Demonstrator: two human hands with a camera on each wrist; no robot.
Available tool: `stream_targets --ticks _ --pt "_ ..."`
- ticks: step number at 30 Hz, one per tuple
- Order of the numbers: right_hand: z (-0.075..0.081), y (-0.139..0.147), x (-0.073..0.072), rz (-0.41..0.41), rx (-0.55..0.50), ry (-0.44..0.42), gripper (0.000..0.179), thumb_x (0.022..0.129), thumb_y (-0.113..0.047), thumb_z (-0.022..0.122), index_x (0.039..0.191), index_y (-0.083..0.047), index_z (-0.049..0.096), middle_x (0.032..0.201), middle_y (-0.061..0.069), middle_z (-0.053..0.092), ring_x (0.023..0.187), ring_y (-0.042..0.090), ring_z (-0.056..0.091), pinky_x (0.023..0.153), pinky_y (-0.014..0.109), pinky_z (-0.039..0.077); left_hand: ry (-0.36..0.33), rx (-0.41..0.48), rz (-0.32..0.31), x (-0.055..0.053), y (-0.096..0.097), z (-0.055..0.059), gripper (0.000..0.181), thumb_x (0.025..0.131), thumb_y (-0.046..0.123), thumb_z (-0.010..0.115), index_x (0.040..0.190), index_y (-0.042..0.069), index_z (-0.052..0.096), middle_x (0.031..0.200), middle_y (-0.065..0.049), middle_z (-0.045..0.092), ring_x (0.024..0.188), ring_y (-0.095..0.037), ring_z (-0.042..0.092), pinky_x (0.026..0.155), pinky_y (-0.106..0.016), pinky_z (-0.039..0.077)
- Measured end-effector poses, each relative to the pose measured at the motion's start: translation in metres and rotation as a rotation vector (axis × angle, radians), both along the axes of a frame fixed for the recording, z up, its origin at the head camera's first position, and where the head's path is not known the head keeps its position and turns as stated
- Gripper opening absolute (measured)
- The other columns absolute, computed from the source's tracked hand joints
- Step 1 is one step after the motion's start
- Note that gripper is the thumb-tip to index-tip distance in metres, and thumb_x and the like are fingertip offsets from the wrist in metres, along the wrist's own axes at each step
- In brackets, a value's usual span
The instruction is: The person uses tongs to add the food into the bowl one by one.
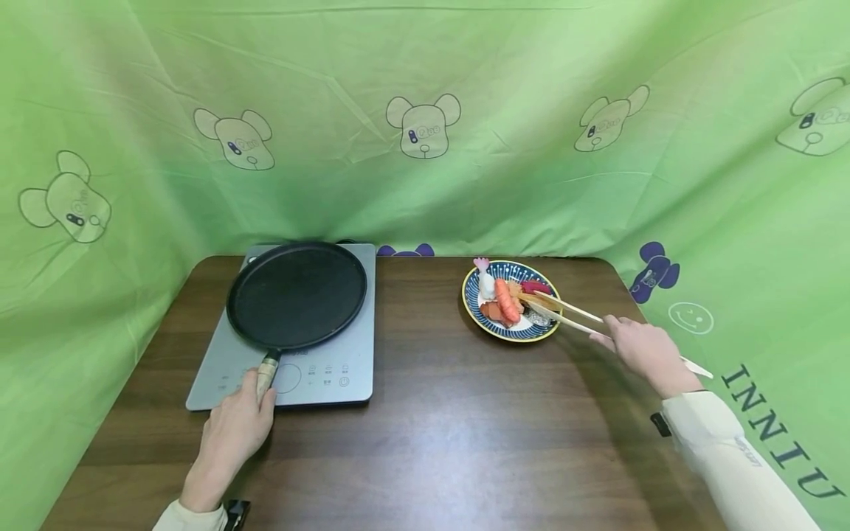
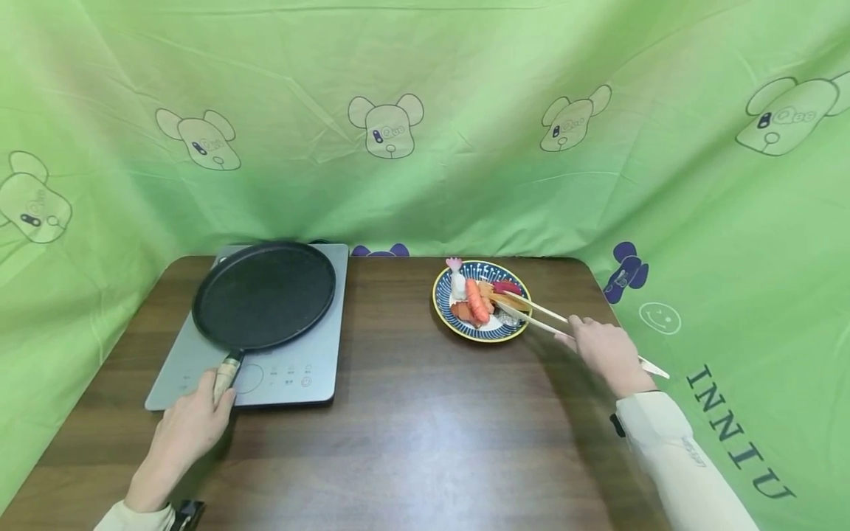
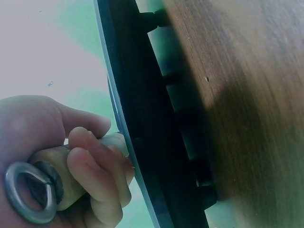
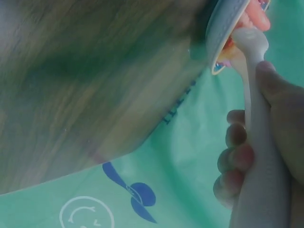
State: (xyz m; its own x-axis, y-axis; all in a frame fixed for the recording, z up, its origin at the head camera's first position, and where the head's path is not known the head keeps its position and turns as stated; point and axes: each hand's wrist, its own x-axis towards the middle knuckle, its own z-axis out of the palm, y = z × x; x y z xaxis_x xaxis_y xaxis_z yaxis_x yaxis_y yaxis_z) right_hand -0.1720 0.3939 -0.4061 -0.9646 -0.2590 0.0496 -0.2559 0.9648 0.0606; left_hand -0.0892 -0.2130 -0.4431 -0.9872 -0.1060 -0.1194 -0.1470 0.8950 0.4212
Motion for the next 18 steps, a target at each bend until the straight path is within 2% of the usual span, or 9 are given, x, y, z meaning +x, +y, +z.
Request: stream_targets --ticks 4,7,12,18 --pt "0.0008 0.0002 0.0013 -0.007 0.006 -0.036 0.034 0.094 -0.033 0.055 0.089 0.0 0.048 0.068 0.009 0.051 0.059 0.034 0.055 0.053 0.051 0.044 0.006 0.001 -0.007 -0.0001 -0.0003 -0.0006 0.049 0.098 0.026 0.045 0.134 -0.004 0.03 0.09 -0.03 0.057 0.058 -0.031 0.052 0.046 -0.043 0.038" --pt "-0.0002 0.0002 0.0018 0.006 0.008 -0.046 0.031 0.095 -0.029 0.054 0.087 -0.001 0.046 0.066 0.009 0.049 0.057 0.033 0.054 0.052 0.05 0.044 0.011 -0.001 -0.012 -0.0004 -0.0007 -0.0006 0.049 0.098 0.026 0.045 0.134 -0.004 0.03 0.09 -0.03 0.057 0.058 -0.031 0.052 0.046 -0.043 0.038" --pt "-0.0032 0.0026 0.0033 0.036 0.002 -0.004 0.027 0.095 -0.024 0.055 0.079 -0.006 0.043 0.058 0.006 0.045 0.05 0.031 0.051 0.046 0.049 0.042 0.012 0.004 -0.017 -0.001 -0.0014 -0.001 0.049 0.098 0.027 0.045 0.134 -0.004 0.03 0.088 -0.029 0.057 0.057 -0.03 0.051 0.046 -0.043 0.038" --pt "-0.0055 0.0036 0.0052 0.051 -0.023 0.023 0.028 0.095 -0.025 0.056 0.077 -0.008 0.044 0.056 0.004 0.044 0.048 0.029 0.049 0.044 0.048 0.041 0.007 0.003 -0.02 -0.0015 -0.0016 -0.0021 0.05 0.098 0.027 0.044 0.134 -0.004 0.029 0.087 -0.028 0.057 0.057 -0.029 0.051 0.045 -0.042 0.038"
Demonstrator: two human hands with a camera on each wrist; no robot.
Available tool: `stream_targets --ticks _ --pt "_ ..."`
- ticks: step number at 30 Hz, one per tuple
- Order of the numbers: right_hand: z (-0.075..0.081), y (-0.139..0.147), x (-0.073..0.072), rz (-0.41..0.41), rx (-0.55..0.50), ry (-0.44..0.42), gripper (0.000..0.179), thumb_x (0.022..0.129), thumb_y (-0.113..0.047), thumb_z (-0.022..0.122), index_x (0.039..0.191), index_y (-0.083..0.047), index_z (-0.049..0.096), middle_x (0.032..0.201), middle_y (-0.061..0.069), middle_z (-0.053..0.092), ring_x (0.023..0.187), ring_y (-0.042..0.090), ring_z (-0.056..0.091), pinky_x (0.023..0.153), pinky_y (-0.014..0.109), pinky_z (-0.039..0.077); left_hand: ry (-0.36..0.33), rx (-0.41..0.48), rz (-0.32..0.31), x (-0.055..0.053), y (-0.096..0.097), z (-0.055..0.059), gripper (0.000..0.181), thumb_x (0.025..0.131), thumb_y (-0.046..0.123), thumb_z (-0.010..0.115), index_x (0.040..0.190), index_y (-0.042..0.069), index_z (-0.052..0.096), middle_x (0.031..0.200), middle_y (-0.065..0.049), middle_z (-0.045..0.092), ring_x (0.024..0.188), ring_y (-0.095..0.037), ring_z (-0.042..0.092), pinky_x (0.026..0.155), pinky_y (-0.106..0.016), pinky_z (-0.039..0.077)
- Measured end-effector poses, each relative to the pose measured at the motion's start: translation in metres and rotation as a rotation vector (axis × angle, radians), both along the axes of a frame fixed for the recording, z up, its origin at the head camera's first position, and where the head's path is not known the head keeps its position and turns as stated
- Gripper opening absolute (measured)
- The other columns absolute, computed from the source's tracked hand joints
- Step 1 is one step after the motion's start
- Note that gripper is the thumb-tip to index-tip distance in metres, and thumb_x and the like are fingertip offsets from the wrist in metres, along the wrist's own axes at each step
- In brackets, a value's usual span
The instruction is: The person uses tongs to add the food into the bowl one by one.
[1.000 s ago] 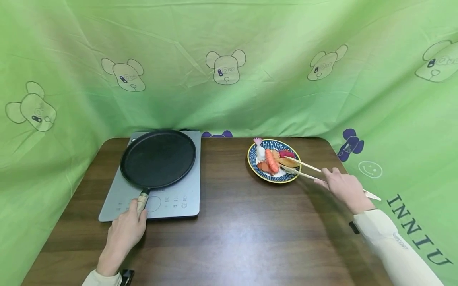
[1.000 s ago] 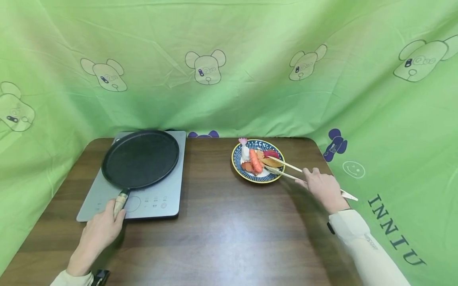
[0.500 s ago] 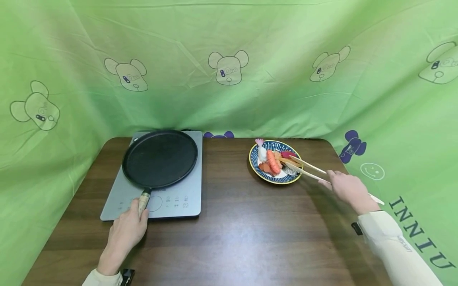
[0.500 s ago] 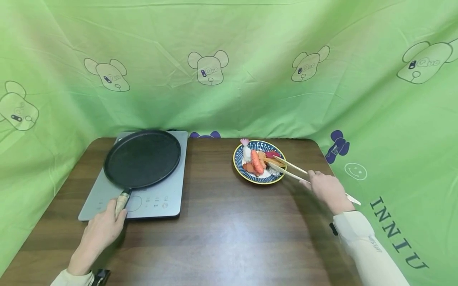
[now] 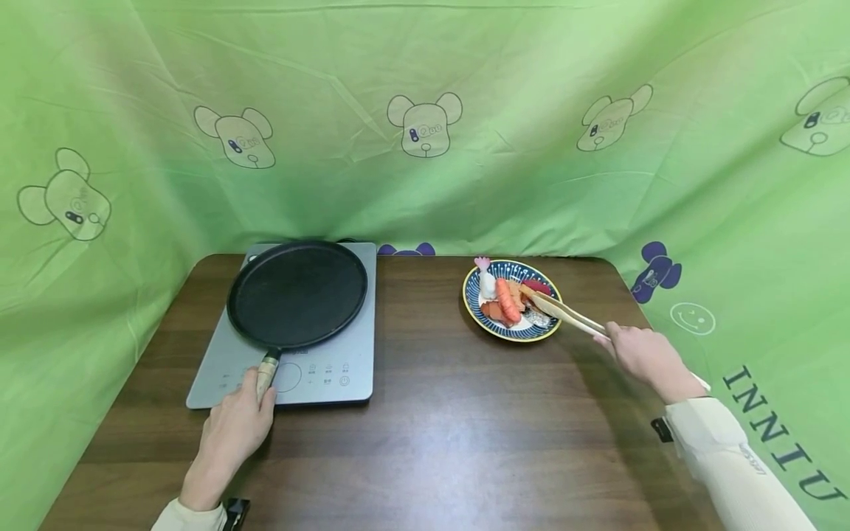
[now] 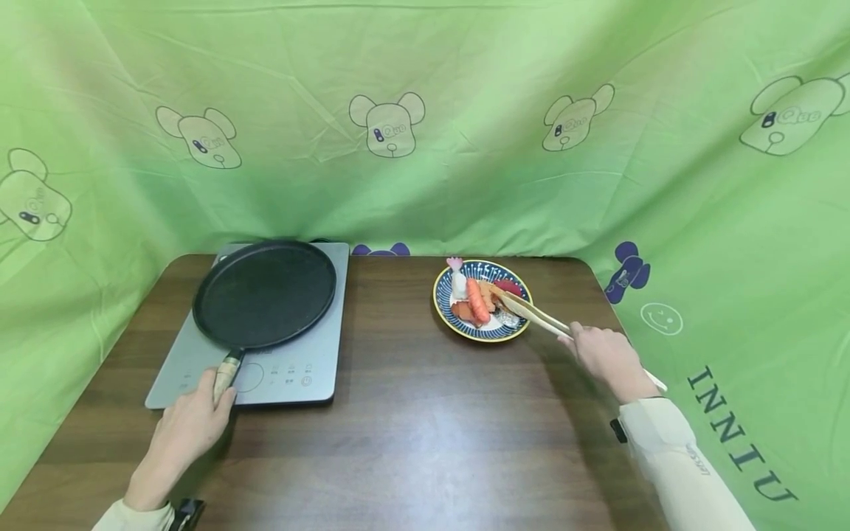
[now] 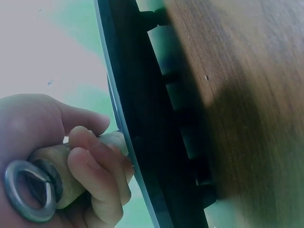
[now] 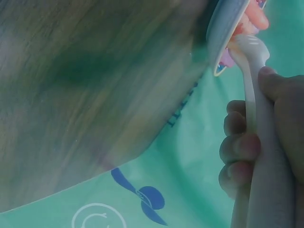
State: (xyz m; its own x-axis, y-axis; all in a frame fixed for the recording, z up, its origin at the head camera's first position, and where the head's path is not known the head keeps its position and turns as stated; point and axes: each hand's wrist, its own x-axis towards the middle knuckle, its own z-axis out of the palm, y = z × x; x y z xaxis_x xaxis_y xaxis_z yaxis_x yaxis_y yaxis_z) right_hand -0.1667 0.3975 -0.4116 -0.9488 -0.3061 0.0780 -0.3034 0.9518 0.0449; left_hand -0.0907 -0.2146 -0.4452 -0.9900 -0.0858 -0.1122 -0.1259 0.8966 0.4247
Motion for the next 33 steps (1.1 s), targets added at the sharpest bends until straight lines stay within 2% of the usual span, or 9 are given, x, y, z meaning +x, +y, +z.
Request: stream_targets --ticks 9,18,27,33 --pt "0.0 0.001 0.001 -0.054 -0.055 -0.035 0.03 0.099 -0.03 0.049 0.08 -0.008 0.043 0.058 0.004 0.046 0.051 0.031 0.052 0.047 0.05 0.042 -0.017 -0.008 0.015 0.001 0.0 0.0 0.049 0.098 0.027 0.046 0.132 -0.004 0.03 0.084 -0.025 0.057 0.057 -0.029 0.05 0.047 -0.042 0.038" --pt "-0.007 0.001 0.008 -0.091 -0.18 -0.05 0.029 0.1 -0.031 0.045 0.081 -0.01 0.043 0.058 0.004 0.045 0.049 0.027 0.049 0.045 0.047 0.038 0.027 -0.028 0.012 0.001 0.002 0.002 0.042 0.095 0.022 0.048 0.12 -0.01 0.036 0.077 -0.024 0.056 0.057 -0.033 0.053 0.047 -0.046 0.04" --pt "-0.016 -0.014 0.012 -0.1 -0.258 -0.009 0.029 0.1 -0.029 0.046 0.079 -0.01 0.042 0.055 0.003 0.04 0.048 0.026 0.044 0.043 0.045 0.035 0.044 -0.033 0.023 0.001 0.003 -0.001 0.037 0.095 0.021 0.049 0.112 -0.01 0.039 0.072 -0.022 0.054 0.055 -0.032 0.052 0.047 -0.046 0.04" --pt "-0.015 -0.023 0.014 -0.066 -0.283 0.037 0.026 0.1 -0.025 0.049 0.079 -0.01 0.044 0.054 0.002 0.036 0.048 0.024 0.042 0.043 0.043 0.033 0.042 -0.025 0.028 0.002 0.003 -0.001 0.034 0.095 0.022 0.049 0.108 -0.008 0.04 0.07 -0.02 0.053 0.054 -0.031 0.051 0.046 -0.044 0.039"
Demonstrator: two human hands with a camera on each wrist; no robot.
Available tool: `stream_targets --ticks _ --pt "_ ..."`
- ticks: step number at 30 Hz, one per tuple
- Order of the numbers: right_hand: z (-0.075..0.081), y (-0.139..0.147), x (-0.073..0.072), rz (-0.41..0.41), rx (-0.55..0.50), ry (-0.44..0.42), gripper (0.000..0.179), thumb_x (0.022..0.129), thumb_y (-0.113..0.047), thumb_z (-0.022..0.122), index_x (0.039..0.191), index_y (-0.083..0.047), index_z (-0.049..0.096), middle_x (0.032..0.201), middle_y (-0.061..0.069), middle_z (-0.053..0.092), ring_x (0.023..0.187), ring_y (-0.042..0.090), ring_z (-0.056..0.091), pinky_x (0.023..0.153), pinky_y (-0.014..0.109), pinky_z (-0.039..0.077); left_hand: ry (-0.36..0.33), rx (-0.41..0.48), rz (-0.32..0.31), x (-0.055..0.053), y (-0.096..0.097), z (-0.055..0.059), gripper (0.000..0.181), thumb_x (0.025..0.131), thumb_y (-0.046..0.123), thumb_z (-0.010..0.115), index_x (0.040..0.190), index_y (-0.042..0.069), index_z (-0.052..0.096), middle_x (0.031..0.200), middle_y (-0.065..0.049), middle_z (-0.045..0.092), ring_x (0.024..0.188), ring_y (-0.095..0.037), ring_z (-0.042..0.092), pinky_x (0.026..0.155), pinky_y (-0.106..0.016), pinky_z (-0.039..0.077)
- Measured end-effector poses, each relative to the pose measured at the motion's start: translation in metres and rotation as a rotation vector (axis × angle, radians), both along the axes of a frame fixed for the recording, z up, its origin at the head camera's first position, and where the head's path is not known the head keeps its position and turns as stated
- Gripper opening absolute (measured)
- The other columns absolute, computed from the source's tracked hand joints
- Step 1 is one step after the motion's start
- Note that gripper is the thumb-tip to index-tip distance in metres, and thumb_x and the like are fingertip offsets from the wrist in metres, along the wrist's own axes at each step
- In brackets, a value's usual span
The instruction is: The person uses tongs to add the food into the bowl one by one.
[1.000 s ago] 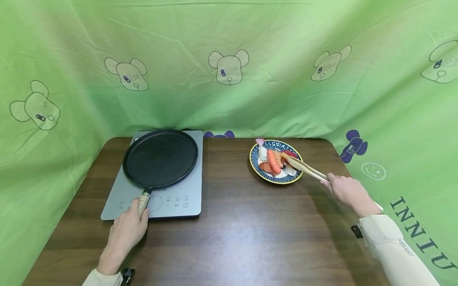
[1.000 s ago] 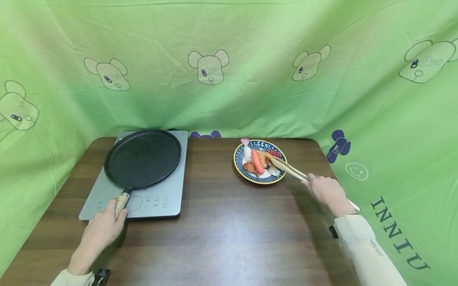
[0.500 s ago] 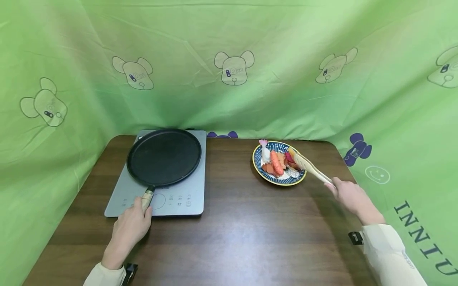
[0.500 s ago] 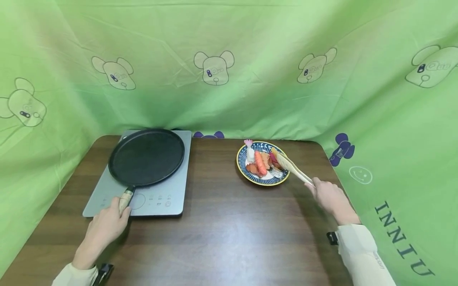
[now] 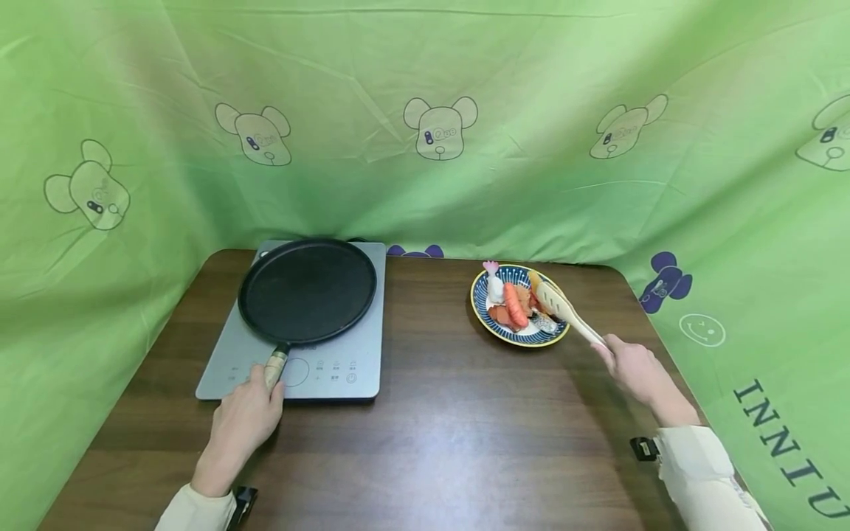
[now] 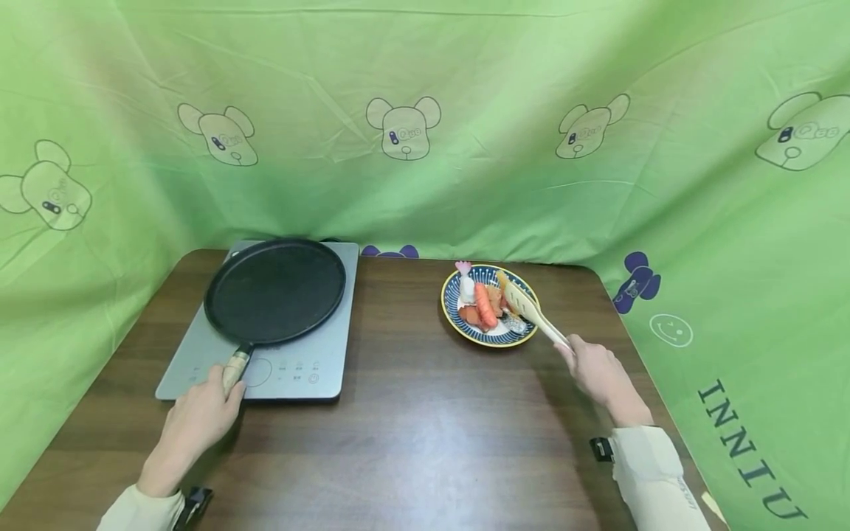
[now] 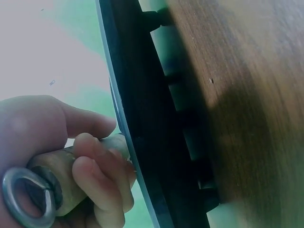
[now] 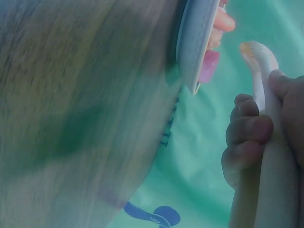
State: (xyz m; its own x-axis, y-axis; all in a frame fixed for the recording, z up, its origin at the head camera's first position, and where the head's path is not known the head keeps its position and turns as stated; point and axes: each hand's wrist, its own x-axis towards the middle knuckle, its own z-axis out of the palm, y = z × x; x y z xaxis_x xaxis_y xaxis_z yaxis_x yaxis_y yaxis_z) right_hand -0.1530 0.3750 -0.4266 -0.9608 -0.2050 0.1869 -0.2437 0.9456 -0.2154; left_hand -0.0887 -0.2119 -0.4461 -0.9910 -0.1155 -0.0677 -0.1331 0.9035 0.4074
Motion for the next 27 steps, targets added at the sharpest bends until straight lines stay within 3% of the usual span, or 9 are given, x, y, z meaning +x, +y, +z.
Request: stream_targets --ticks 13,27 --pt "0.006 -0.022 -0.007 0.05 -0.038 0.021 0.023 0.099 -0.024 0.05 0.081 -0.011 0.046 0.056 -0.002 0.033 0.049 0.019 0.039 0.046 0.038 0.032 0.002 0.006 0.005 0.0 0.0 0.0 0.04 0.095 0.024 0.049 0.115 -0.01 0.039 0.073 -0.022 0.055 0.055 -0.032 0.052 0.046 -0.045 0.039" --pt "0.023 -0.061 -0.021 0.136 -0.036 0.039 0.02 0.098 -0.024 0.053 0.082 -0.013 0.049 0.056 -0.003 0.035 0.052 0.019 0.042 0.051 0.039 0.036 -0.012 0.002 0.001 -0.001 0.0 0.001 0.043 0.096 0.026 0.049 0.116 -0.01 0.037 0.075 -0.024 0.056 0.057 -0.033 0.053 0.047 -0.046 0.04"
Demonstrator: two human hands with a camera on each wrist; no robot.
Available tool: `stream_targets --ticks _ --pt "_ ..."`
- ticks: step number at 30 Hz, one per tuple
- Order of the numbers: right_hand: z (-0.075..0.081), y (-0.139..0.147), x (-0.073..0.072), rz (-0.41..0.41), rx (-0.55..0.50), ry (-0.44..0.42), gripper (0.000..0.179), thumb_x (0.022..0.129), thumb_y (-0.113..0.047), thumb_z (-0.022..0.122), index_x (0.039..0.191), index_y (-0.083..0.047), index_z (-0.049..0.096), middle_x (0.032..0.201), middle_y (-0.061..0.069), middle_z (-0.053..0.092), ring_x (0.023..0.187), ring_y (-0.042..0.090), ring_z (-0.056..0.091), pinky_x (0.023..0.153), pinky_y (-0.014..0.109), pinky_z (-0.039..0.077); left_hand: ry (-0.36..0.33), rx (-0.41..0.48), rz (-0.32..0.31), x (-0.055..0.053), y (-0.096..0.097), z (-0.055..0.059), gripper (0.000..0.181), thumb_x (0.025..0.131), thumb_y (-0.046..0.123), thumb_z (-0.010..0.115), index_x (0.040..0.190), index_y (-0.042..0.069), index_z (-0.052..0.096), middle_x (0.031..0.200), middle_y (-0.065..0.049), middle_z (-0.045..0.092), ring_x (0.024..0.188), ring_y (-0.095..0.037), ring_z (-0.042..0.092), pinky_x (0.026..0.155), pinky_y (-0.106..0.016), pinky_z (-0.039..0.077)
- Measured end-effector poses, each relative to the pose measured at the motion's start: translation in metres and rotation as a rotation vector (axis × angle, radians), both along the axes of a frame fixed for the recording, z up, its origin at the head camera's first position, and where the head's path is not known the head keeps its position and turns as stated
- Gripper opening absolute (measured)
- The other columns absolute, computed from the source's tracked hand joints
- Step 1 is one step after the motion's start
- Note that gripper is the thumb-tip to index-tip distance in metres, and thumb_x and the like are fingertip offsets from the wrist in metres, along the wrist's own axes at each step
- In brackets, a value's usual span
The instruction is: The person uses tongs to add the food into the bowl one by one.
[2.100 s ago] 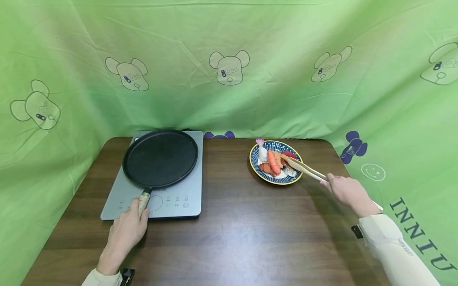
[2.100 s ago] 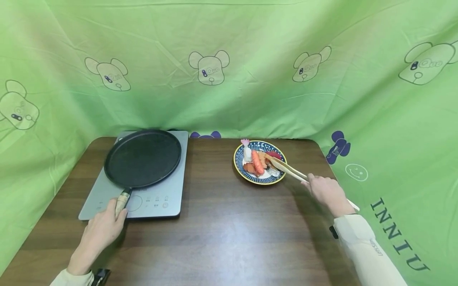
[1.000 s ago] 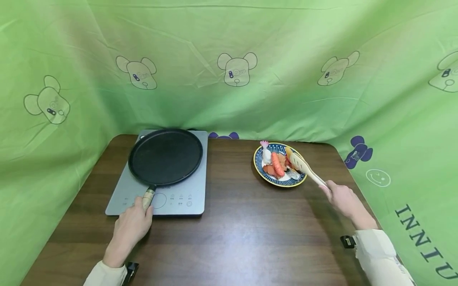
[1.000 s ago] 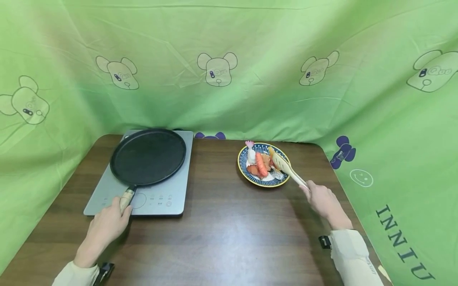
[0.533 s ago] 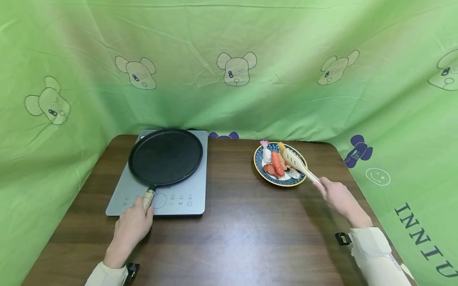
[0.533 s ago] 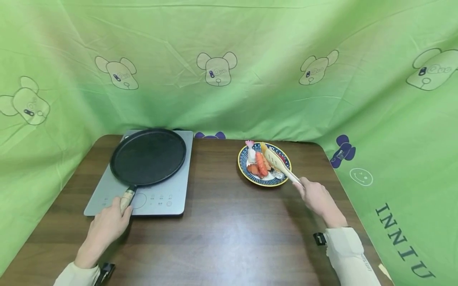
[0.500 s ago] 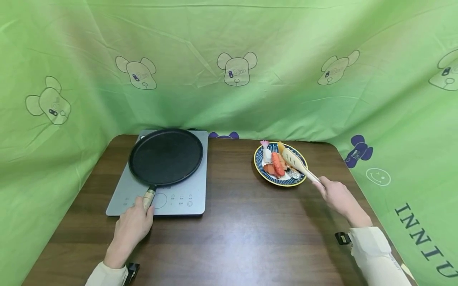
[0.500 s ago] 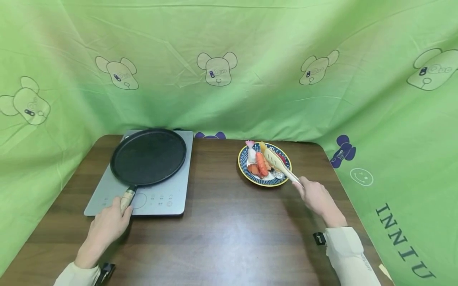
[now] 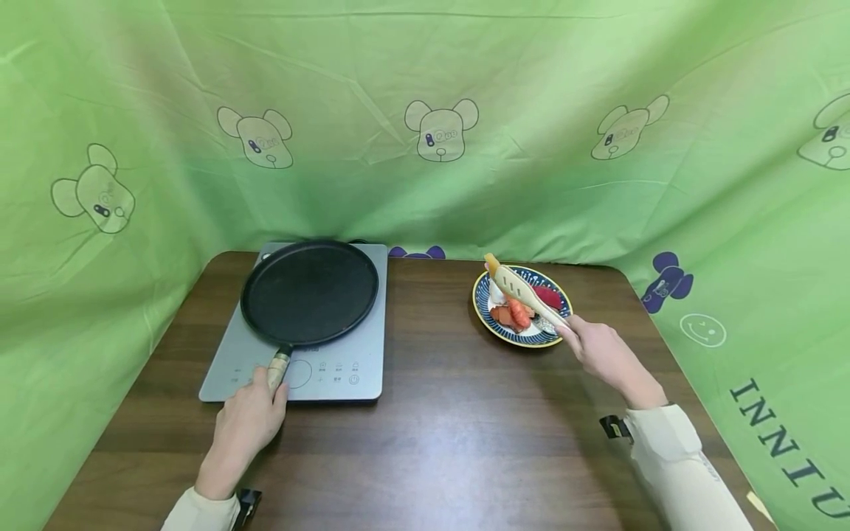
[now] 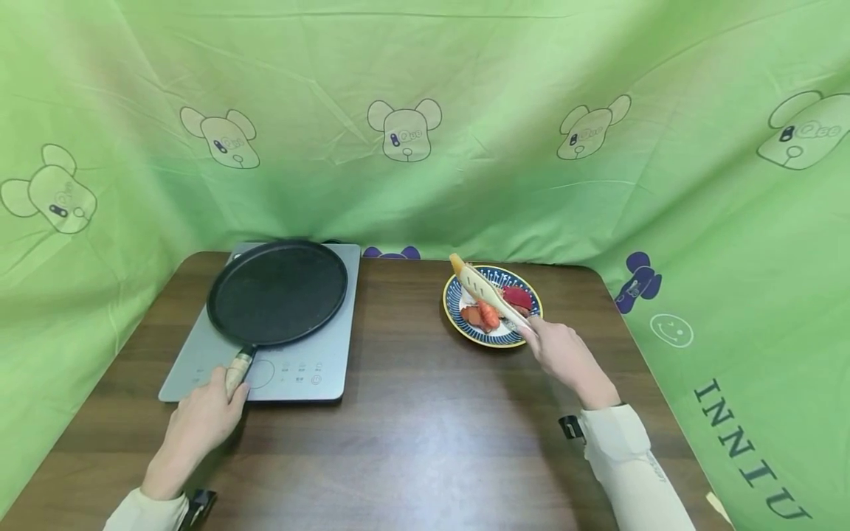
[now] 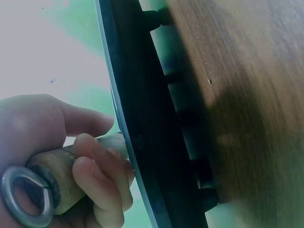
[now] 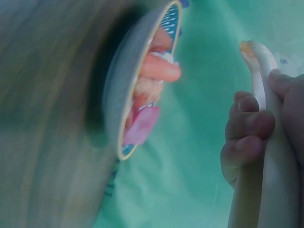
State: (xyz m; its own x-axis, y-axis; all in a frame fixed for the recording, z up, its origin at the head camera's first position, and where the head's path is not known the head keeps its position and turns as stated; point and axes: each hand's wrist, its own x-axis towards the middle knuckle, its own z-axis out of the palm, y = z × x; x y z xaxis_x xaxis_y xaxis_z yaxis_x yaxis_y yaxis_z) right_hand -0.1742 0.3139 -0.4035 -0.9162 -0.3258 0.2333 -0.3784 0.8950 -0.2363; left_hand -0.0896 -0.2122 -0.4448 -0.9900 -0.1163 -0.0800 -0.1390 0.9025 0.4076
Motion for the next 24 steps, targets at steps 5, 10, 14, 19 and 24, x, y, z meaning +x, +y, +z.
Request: stream_targets --ticks 5,10,14,19,24 --pt "0.01 -0.015 -0.004 0.02 0.004 0.004 0.022 0.097 -0.024 0.054 0.08 -0.013 0.047 0.057 -0.003 0.036 0.054 0.021 0.043 0.054 0.041 0.037 -0.002 -0.003 0.003 0.0 0.0 0.0 0.044 0.096 0.025 0.049 0.119 -0.011 0.037 0.077 -0.025 0.056 0.058 -0.034 0.054 0.048 -0.046 0.041" --pt "0.017 -0.032 -0.009 0.041 0.006 -0.005 0.02 0.097 -0.024 0.054 0.083 -0.013 0.048 0.057 -0.002 0.035 0.054 0.021 0.044 0.054 0.04 0.038 -0.014 0.002 0.002 -0.001 -0.001 0.001 0.046 0.096 0.027 0.048 0.119 -0.011 0.036 0.077 -0.025 0.056 0.057 -0.032 0.053 0.048 -0.045 0.04" --pt "0.021 -0.045 -0.014 0.059 -0.008 -0.022 0.023 0.099 -0.029 0.05 0.083 -0.013 0.047 0.059 -0.002 0.035 0.054 0.019 0.043 0.053 0.037 0.036 -0.015 0.0 0.003 0.0 -0.001 0.0 0.046 0.096 0.027 0.049 0.118 -0.011 0.037 0.076 -0.024 0.055 0.056 -0.031 0.052 0.047 -0.045 0.04" --pt "0.025 -0.06 -0.02 0.091 -0.048 -0.027 0.028 0.1 -0.032 0.048 0.12 -0.015 0.057 0.062 -0.003 0.041 0.055 0.018 0.045 0.056 0.038 0.039 -0.001 -0.002 -0.002 0.001 0.0 0.0 0.042 0.095 0.027 0.051 0.114 -0.009 0.038 0.073 -0.021 0.054 0.054 -0.031 0.051 0.046 -0.044 0.039" --pt "0.028 -0.075 -0.026 0.147 -0.058 0.026 0.016 0.099 -0.027 0.051 0.101 -0.012 0.057 0.062 -0.003 0.044 0.055 0.017 0.045 0.054 0.036 0.04 0.006 -0.003 -0.012 0.002 0.0 0.001 0.043 0.095 0.027 0.05 0.115 -0.01 0.038 0.072 -0.02 0.055 0.054 -0.031 0.052 0.045 -0.044 0.039"
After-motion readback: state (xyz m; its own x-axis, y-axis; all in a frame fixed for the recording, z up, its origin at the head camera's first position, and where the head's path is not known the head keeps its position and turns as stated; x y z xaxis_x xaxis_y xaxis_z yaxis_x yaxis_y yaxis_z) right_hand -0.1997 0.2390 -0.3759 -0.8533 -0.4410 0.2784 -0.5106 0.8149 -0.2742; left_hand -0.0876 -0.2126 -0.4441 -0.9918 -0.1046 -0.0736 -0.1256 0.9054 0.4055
